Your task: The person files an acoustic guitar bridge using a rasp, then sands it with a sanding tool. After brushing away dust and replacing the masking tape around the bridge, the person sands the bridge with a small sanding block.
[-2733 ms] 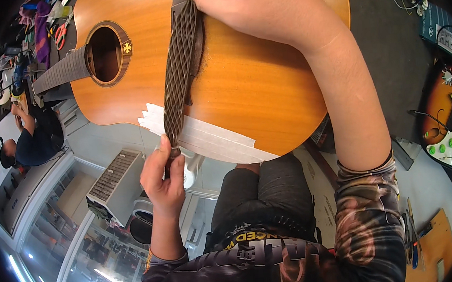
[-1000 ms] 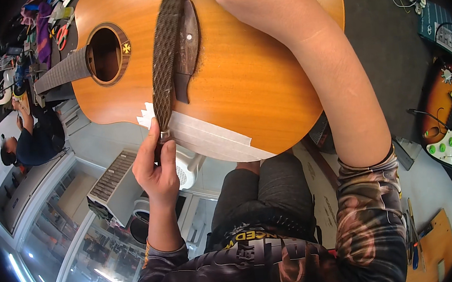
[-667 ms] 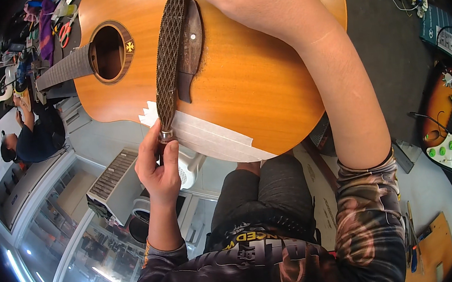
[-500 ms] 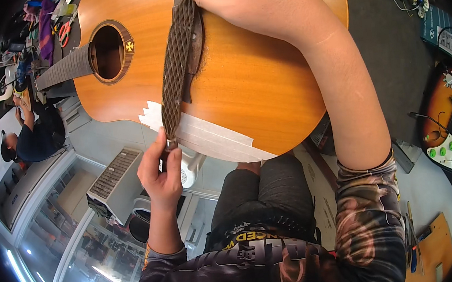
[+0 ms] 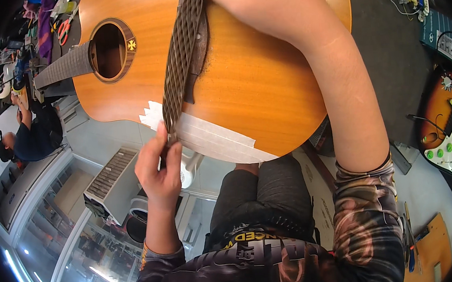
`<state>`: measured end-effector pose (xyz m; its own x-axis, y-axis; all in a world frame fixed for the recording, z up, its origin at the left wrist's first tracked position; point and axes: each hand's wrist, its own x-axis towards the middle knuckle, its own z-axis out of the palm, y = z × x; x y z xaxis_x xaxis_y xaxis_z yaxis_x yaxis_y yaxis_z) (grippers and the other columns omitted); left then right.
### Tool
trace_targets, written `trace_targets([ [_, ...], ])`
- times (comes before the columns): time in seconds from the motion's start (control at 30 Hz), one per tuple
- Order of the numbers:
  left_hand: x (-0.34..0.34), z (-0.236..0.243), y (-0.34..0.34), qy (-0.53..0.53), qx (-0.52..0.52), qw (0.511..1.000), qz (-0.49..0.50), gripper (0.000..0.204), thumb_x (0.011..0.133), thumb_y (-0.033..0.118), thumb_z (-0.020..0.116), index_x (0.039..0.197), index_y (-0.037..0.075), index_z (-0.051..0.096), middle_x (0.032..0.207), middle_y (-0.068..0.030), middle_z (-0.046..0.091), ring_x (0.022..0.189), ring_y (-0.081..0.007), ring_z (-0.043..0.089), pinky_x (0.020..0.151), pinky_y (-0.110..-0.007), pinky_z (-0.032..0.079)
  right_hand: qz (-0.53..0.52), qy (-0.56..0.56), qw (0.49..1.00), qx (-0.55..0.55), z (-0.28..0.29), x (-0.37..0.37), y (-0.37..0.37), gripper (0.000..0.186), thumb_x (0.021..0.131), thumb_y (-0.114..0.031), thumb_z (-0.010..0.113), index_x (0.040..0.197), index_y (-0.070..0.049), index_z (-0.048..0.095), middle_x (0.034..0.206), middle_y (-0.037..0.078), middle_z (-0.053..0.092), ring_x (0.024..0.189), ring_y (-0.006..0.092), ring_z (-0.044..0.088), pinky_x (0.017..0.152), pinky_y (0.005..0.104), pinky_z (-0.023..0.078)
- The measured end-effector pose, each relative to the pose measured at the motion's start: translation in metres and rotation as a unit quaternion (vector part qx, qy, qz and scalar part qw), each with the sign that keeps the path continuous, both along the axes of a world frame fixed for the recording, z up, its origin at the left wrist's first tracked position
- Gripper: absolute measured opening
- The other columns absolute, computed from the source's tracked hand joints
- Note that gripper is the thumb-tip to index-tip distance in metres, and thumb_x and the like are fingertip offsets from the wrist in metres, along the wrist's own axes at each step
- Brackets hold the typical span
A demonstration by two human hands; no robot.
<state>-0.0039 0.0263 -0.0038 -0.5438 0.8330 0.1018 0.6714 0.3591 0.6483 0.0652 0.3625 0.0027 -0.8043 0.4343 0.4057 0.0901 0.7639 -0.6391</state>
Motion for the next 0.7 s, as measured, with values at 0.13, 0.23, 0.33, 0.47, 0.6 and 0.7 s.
trace_targets([
  [0.13, 0.007, 0.015, -0.007, -0.016, -0.073, 0.997, 0.012, 0.050, 0.089, -0.007, 0.081, 0.138, -0.004, 0.072, 0.101, -0.0134, 0.079, 0.080, -0.0201, 0.069, 0.077, -0.031, 0.055, 0.002, -0.042, 0.997, -0.064, 0.015, 0.001, 0.002, 0.013, 0.096, -0.013, 0.072, 0.092, -0.006, 0.062, 0.089, 0.005, 0.058, 0.095, 0.0244, 0.049, 0.091, 0.0365, 0.042],
  [0.23, 0.012, 0.012, -0.015, -0.018, -0.062, 0.998, 0.001, 0.050, 0.090, -0.007, 0.079, 0.139, -0.002, 0.072, 0.099, -0.0133, 0.079, 0.079, -0.0219, 0.068, 0.076, -0.032, 0.053, 0.057, 0.051, 0.997, 0.020, -0.002, 0.005, 0.002, 0.014, 0.096, -0.013, 0.072, 0.092, -0.006, 0.061, 0.089, 0.005, 0.058, 0.095, 0.0243, 0.051, 0.092, 0.0371, 0.043],
  [0.33, 0.003, 0.012, 0.001, 0.005, -0.095, 0.995, 0.017, 0.046, 0.092, -0.005, 0.079, 0.138, -0.003, 0.072, 0.102, -0.0137, 0.079, 0.082, -0.0231, 0.070, 0.078, -0.033, 0.054, 0.005, 0.002, 0.999, -0.036, 0.005, 0.000, 0.002, 0.014, 0.099, -0.014, 0.072, 0.095, -0.006, 0.061, 0.093, 0.007, 0.059, 0.095, 0.0252, 0.052, 0.095, 0.0381, 0.043],
  [0.47, 0.002, 0.007, 0.002, 0.031, -0.073, 0.997, 0.005, 0.043, 0.096, -0.004, 0.077, 0.138, -0.004, 0.071, 0.109, -0.0138, 0.078, 0.084, -0.0206, 0.069, 0.079, -0.032, 0.055, -0.038, -0.004, 0.999, -0.021, 0.008, 0.001, 0.000, 0.014, 0.101, -0.016, 0.071, 0.101, -0.005, 0.062, 0.096, 0.009, 0.061, 0.098, 0.0262, 0.054, 0.098, 0.0393, 0.043],
  [0.6, 0.006, 0.002, 0.002, -0.034, -0.038, 0.998, 0.042, 0.048, 0.099, -0.002, 0.074, 0.146, -0.003, 0.065, 0.102, -0.0118, 0.074, 0.077, -0.0173, 0.067, 0.073, -0.030, 0.054, -0.055, -0.005, 0.998, 0.015, 0.003, 0.000, -0.006, 0.013, 0.102, -0.016, 0.070, 0.103, -0.005, 0.064, 0.097, 0.009, 0.062, 0.100, 0.0269, 0.055, 0.100, 0.0405, 0.042],
  [0.7, 0.005, -0.001, -0.006, -0.103, -0.022, 0.992, 0.073, 0.051, 0.098, -0.001, 0.073, 0.148, -0.003, 0.063, 0.093, -0.0116, 0.075, 0.072, -0.0189, 0.069, 0.069, -0.030, 0.055, -0.037, -0.023, 0.998, -0.046, 0.008, 0.002, 0.000, 0.012, 0.102, -0.016, 0.069, 0.103, -0.005, 0.064, 0.097, 0.009, 0.063, 0.099, 0.0274, 0.055, 0.101, 0.0408, 0.041],
])
